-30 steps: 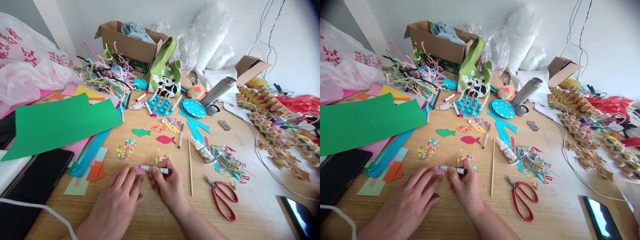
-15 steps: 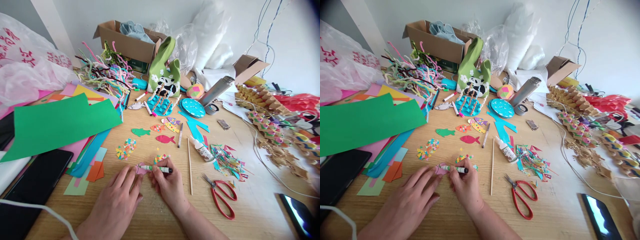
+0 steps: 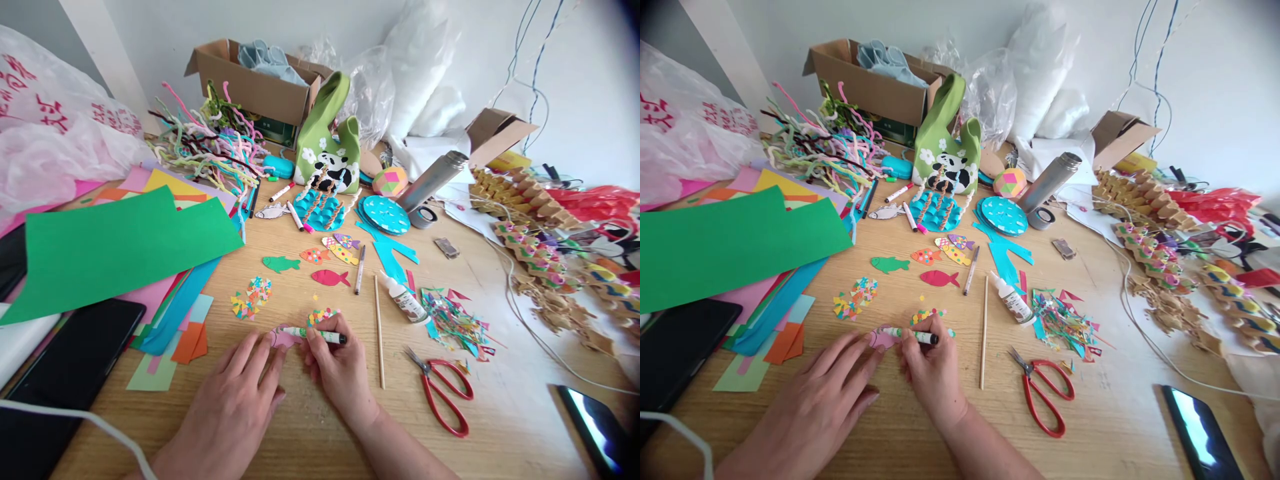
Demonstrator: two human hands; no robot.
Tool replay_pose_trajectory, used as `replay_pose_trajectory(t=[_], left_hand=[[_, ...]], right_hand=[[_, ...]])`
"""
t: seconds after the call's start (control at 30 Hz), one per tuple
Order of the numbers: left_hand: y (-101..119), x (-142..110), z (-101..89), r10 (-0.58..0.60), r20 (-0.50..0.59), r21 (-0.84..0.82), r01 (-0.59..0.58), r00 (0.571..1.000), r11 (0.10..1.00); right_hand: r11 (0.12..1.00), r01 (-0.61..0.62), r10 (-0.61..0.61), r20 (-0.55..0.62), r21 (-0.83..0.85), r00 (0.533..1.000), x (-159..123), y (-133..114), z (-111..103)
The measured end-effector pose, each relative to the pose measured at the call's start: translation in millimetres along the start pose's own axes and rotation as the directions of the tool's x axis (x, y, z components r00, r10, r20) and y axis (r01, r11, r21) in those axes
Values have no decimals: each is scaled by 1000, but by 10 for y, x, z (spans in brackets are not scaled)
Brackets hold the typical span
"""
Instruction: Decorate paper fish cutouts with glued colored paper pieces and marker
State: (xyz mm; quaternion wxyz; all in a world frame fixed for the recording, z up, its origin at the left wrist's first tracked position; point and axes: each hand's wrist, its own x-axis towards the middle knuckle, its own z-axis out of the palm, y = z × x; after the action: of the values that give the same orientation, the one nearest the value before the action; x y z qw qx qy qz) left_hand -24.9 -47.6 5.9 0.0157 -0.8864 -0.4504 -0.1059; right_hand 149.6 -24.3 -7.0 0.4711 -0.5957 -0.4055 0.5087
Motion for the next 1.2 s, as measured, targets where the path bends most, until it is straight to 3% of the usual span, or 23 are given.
replay_pose_trajectory(t=[1.2], left_hand=[[-13, 10, 7, 3, -3, -13, -3, 1000, 1000]], right_hand=[[1000, -1, 1, -14, -25, 1000, 15, -5, -3]])
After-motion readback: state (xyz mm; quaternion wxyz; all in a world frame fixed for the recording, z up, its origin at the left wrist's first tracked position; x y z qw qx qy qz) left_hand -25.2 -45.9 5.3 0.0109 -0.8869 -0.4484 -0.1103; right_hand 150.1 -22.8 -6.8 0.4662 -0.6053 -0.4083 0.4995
